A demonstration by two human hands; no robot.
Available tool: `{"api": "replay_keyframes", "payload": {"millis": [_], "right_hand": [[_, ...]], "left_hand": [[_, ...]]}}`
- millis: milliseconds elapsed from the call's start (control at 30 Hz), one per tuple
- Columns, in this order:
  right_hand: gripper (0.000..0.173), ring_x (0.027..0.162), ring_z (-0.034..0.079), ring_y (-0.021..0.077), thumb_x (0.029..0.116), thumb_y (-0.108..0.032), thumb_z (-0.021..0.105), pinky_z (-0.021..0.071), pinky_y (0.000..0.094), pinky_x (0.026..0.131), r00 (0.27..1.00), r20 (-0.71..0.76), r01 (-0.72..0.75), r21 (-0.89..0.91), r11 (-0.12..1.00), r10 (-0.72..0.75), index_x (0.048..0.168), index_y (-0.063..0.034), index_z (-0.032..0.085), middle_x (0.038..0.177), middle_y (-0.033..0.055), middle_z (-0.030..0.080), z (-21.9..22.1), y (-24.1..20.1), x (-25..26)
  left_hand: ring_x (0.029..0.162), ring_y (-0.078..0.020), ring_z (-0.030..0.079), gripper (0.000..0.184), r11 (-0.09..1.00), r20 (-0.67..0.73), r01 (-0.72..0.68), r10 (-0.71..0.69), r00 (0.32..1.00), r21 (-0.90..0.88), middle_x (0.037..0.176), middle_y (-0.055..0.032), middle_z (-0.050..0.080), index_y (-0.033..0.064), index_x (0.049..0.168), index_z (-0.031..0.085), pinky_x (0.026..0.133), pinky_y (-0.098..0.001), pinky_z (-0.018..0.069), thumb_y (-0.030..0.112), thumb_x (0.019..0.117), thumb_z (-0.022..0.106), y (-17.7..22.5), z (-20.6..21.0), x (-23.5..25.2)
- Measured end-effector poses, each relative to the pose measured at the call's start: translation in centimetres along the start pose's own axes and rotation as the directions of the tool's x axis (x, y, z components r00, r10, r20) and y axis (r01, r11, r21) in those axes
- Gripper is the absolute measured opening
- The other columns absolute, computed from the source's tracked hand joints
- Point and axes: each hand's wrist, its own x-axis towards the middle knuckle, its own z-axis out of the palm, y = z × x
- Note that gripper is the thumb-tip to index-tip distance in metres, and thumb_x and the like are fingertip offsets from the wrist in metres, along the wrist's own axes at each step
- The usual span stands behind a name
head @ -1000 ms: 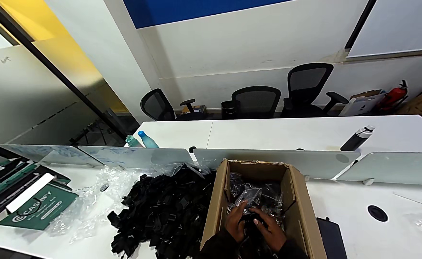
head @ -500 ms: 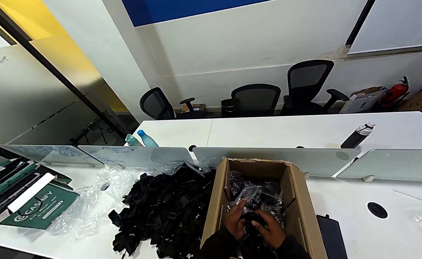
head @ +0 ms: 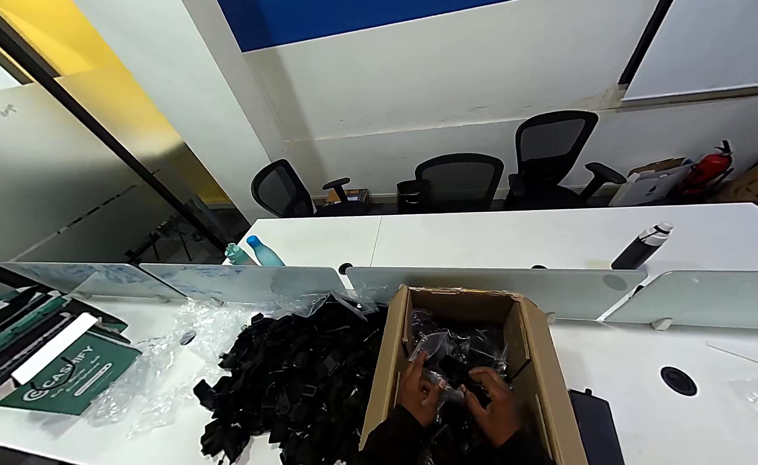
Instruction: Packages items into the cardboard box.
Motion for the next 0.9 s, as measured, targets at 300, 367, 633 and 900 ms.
{"api": "replay_keyframes", "payload": {"millis": [300, 367, 633, 900], "right_hand": [[0.025, 0.097, 0.069, 0.0328, 0.074, -0.016, 0.077, 0.0575, 0.0529, 0.082, 0.957, 0.214, 0.238, -0.201, 0.95, -0.195, 0.098, -0.0141, 0.08, 0.101, 0.0101, 0.072, 0.5, -1.8, -0.3], [0.026, 0.097, 0.069, 0.0332, 0.0729, -0.016, 0.078, 0.0575, 0.0527, 0.081, 0.948, 0.246, 0.258, -0.213, 0.942, -0.204, 0.099, -0.0147, 0.081, 0.101, 0.01, 0.072, 0.5, -1.9, -0.2], [0.028, 0.105, 0.067, 0.0343, 0.0791, -0.019, 0.078, 0.0568, 0.0501, 0.091, 0.901, 0.403, 0.21, -0.072, 0.975, -0.164, 0.106, -0.0098, 0.078, 0.107, 0.0138, 0.071, 0.6, -2.2, -0.6], [0.04, 0.097, 0.067, 0.0226, 0.0945, -0.04, 0.064, 0.0567, 0.0415, 0.088, 0.904, 0.245, -0.394, 0.158, 0.906, 0.35, 0.109, -0.0032, 0.07, 0.107, 0.0123, 0.069, 0.0, -0.5, 0.6]], "left_hand": [[0.076, -0.0128, 0.071, 0.089, 0.903, 0.163, 0.132, -0.07, 0.984, -0.408, 0.155, -0.0198, 0.044, -0.005, 0.155, 0.028, 0.074, -0.0318, 0.0628, 0.007, 0.0823, 0.077, 0.4, -0.2, 0.0], [0.075, -0.0114, 0.07, 0.087, 0.911, 0.164, 0.137, -0.078, 0.983, -0.39, 0.156, -0.0187, 0.044, -0.0043, 0.155, 0.029, 0.073, -0.0306, 0.0618, 0.006, 0.0827, 0.076, 0.3, -0.3, 0.0], [0.094, -0.0199, 0.073, 0.078, 0.953, 0.133, 0.112, -0.077, 0.988, -0.282, 0.156, -0.018, 0.044, -0.0017, 0.154, 0.035, 0.083, -0.0376, 0.0629, 0.0, 0.0844, 0.069, -0.4, -0.1, 0.3], [0.087, -0.0173, 0.066, 0.074, 0.997, 0.314, -0.078, 0.082, 0.946, -0.023, 0.157, -0.0157, 0.045, 0.0068, 0.157, 0.037, 0.078, -0.0359, 0.0581, 0.014, 0.0913, 0.069, -0.4, 0.0, 0.1]]}}
